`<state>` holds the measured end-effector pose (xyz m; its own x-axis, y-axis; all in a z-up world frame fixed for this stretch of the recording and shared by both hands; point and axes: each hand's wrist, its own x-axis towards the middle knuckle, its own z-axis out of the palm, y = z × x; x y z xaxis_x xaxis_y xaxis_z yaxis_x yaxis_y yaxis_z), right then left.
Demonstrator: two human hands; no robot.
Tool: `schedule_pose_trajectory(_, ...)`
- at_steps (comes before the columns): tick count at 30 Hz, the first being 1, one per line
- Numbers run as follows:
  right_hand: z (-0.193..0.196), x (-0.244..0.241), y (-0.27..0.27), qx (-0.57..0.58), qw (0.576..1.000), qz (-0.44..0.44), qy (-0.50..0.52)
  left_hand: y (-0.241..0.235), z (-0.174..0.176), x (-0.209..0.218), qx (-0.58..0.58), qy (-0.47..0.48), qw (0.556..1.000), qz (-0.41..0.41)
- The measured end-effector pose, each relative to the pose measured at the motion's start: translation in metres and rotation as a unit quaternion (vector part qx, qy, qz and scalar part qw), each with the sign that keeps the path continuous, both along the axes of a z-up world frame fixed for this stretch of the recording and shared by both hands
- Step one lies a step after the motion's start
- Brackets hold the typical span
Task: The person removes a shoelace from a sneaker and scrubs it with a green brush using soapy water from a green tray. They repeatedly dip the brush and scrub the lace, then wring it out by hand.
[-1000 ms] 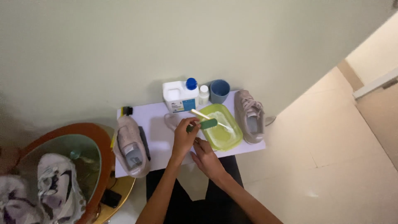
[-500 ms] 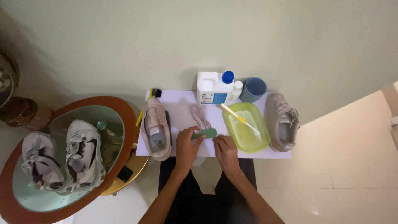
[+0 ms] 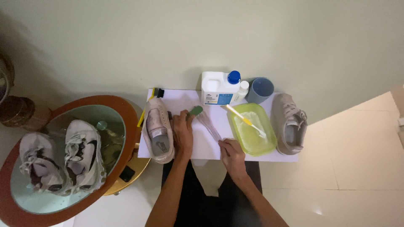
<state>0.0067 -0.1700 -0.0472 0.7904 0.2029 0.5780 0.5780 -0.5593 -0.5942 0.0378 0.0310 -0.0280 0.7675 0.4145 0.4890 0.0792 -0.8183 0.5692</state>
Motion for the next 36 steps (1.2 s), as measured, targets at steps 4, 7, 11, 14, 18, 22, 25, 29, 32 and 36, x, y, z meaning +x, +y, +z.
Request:
schedule_pose_trajectory(4, -0.001, 0.001, 0.001, 0.017, 1.000, -0.019, 0.011, -0.022, 0.024, -0.025, -0.113, 0.018, 0.992, -0.060)
schedule_pose_trajectory(7, 0.001, 0.001, -0.001, 0.008, 1.000, -0.002, 0.005, -0.038, 0.022, -0.047, -0.170, 0.023, 0.970, -0.172)
schedule_pose_trajectory(11, 0.002, -0.001, -0.001, 0.010, 1.000, 0.001, 0.007, -0.036, 0.016, -0.062, -0.149, 0.122, 0.963, -0.191)
schedule_pose_trajectory(14, 0.003, 0.000, 0.000, 0.009, 1.000, -0.003, 0.000, -0.037, 0.016, -0.064, -0.128, 0.146, 0.962, -0.190)
schedule_pose_trajectory(18, 0.011, -0.002, 0.000, 0.005, 1.000, 0.009, 0.003, -0.033, -0.006, -0.054, -0.017, 0.161, 0.972, -0.173)
schedule_pose_trajectory(22, 0.010, -0.003, 0.000, -0.001, 1.000, 0.003, 0.001, -0.026, 0.010, -0.028, -0.110, 0.133, 0.982, -0.081)
schedule_pose_trajectory(25, 0.009, -0.002, 0.001, 0.002, 1.000, 0.001, 0.016, -0.017, -0.003, -0.011, -0.004, 0.087, 0.995, -0.038)
schedule_pose_trajectory(29, 0.009, -0.006, 0.000, 0.010, 1.000, -0.004, 0.023, -0.026, 0.014, -0.016, -0.106, 0.014, 0.994, -0.011)
schedule_pose_trajectory(32, 0.008, 0.001, 0.002, 0.022, 1.000, -0.010, 0.019, -0.038, 0.023, -0.033, -0.125, 0.012, 0.991, -0.050)
schedule_pose_trajectory(36, 0.008, -0.001, 0.002, 0.011, 0.999, -0.017, 0.025, -0.046, 0.012, -0.066, -0.073, 0.045, 0.991, -0.102)
